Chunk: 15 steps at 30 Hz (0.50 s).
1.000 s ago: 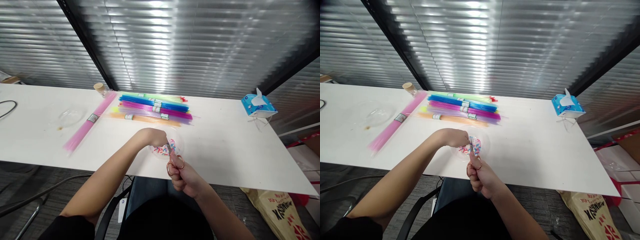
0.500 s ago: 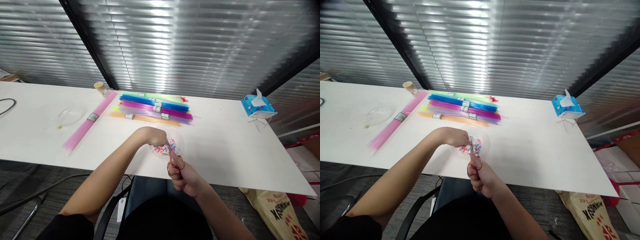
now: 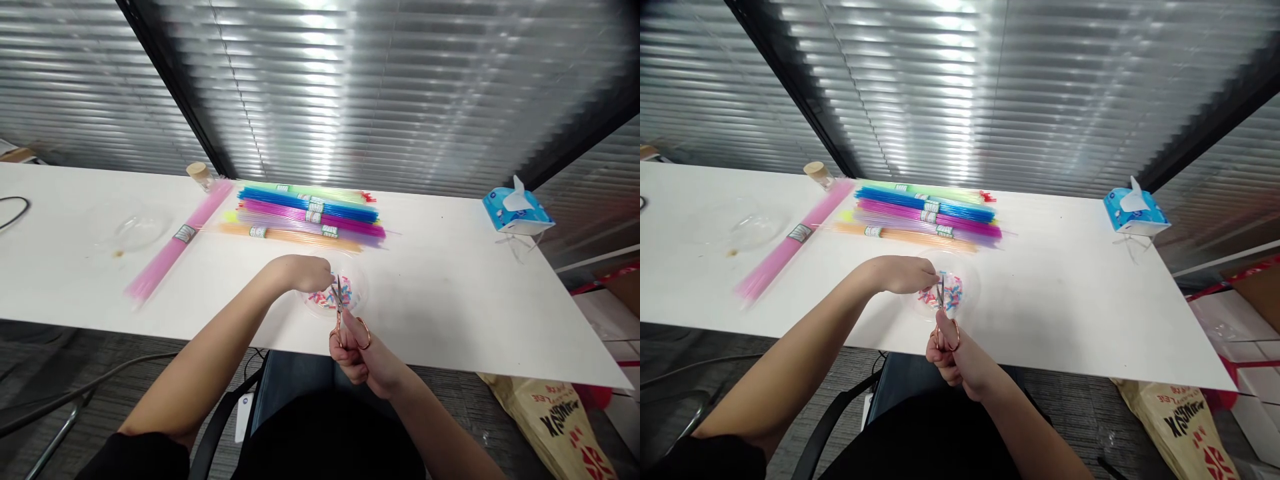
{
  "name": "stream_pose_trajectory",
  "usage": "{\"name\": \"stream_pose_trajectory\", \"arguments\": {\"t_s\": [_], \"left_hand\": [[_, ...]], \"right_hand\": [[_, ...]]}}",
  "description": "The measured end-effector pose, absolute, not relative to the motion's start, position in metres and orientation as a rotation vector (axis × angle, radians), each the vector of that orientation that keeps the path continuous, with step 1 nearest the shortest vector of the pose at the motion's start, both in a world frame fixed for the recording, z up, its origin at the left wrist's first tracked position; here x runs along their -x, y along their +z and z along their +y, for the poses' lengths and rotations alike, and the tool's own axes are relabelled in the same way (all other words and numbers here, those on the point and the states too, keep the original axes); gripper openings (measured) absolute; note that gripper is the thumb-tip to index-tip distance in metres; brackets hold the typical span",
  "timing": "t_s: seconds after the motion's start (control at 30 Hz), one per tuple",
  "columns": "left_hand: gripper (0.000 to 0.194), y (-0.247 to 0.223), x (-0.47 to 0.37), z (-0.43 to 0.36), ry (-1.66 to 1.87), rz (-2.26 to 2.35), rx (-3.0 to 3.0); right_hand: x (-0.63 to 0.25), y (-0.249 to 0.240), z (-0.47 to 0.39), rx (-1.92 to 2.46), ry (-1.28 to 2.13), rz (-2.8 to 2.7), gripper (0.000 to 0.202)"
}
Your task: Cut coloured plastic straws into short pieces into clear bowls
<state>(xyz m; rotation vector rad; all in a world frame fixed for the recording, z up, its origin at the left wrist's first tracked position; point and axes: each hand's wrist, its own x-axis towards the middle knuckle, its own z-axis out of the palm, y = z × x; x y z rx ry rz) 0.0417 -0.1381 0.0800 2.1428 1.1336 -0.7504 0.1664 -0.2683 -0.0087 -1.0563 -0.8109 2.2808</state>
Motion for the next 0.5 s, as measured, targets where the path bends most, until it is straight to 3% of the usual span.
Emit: {"name": "stream_pose_trajectory", "arguments": {"t_s": [0.5], "left_hand": [[0.035, 0.0755, -0.0416, -0.1369, -0.799, 0.978, -2.211]], "right_hand": [[-0.1685, -0.0084, -0.2628, 1.111, 2.255, -0.874, 0.066]]}}
